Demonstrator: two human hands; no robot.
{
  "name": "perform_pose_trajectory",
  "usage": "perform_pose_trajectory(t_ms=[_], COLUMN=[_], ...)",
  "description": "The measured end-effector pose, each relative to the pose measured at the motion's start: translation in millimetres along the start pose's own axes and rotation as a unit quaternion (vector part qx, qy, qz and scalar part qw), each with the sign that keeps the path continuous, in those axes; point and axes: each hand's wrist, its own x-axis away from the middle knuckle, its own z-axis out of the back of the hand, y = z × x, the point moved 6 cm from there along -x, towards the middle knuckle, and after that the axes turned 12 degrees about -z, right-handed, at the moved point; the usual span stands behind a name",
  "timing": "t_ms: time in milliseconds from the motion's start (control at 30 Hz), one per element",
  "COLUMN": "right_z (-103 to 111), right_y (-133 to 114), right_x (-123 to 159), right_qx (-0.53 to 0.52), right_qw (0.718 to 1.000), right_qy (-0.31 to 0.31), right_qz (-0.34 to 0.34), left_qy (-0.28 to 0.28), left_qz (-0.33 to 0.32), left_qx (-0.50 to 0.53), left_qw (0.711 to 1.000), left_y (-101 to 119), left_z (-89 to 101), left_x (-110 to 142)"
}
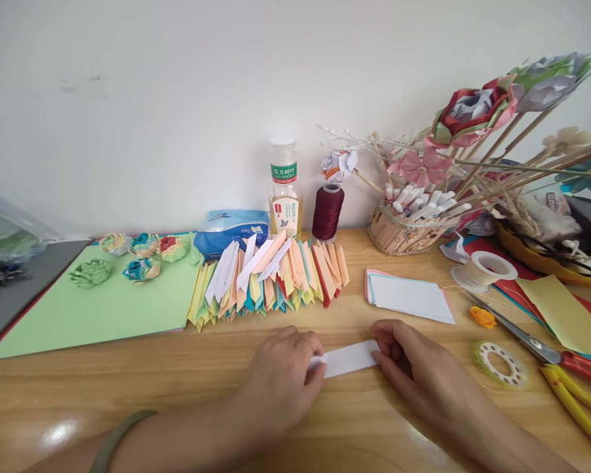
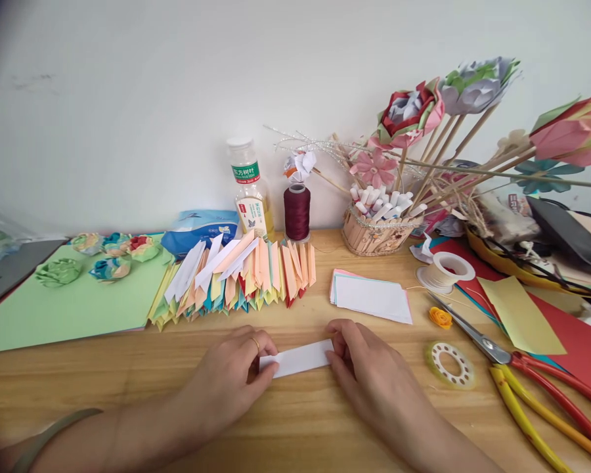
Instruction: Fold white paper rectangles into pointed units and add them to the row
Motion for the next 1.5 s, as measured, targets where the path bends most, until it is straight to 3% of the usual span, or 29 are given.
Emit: perform_pose_trajectory(t_ms=[233,467,733,833,1000,1100,1233,1367,1500], right_z=[3,3,1,0,-4,0,13,12,11], right_y=[-6,-11,-14,-14,-11,-7,-18,-40,-47], right_x=[0,-1,1,1,2,2,9,22,25], right_qx=[0.033,0.056,0.075,0.076,0.061,0.058,0.096,0.108,0.117], right_qw=[0.998,0.997,0.993,0.993,0.994,0.994,0.980,0.955,0.944], right_qy=[0.049,0.056,0.072,0.071,0.070,0.075,0.108,0.071,0.084], right_qz=[0.006,0.017,0.051,0.053,0.051,0.055,0.140,0.266,0.297], left_qy=[0.003,-0.002,-0.066,-0.069,-0.031,-0.050,-0.055,-0.062,-0.059], left_qz=[-0.019,-0.038,-0.048,-0.086,-0.221,-0.228,-0.237,-0.225,-0.238], left_qx=[-0.030,-0.048,-0.112,-0.168,-0.234,-0.254,-0.281,-0.293,-0.287], left_qw=[0.999,0.998,0.990,0.980,0.946,0.938,0.928,0.927,0.926], left_y=[2,3,3,7,19,17,18,19,21], left_z=[0.9,1.1,-2.9,-2.8,-7.9,-14.2,-15.4,-13.6,-11.9], left_x=[-2,-4,-2,-3,-2,1,3,3,3])
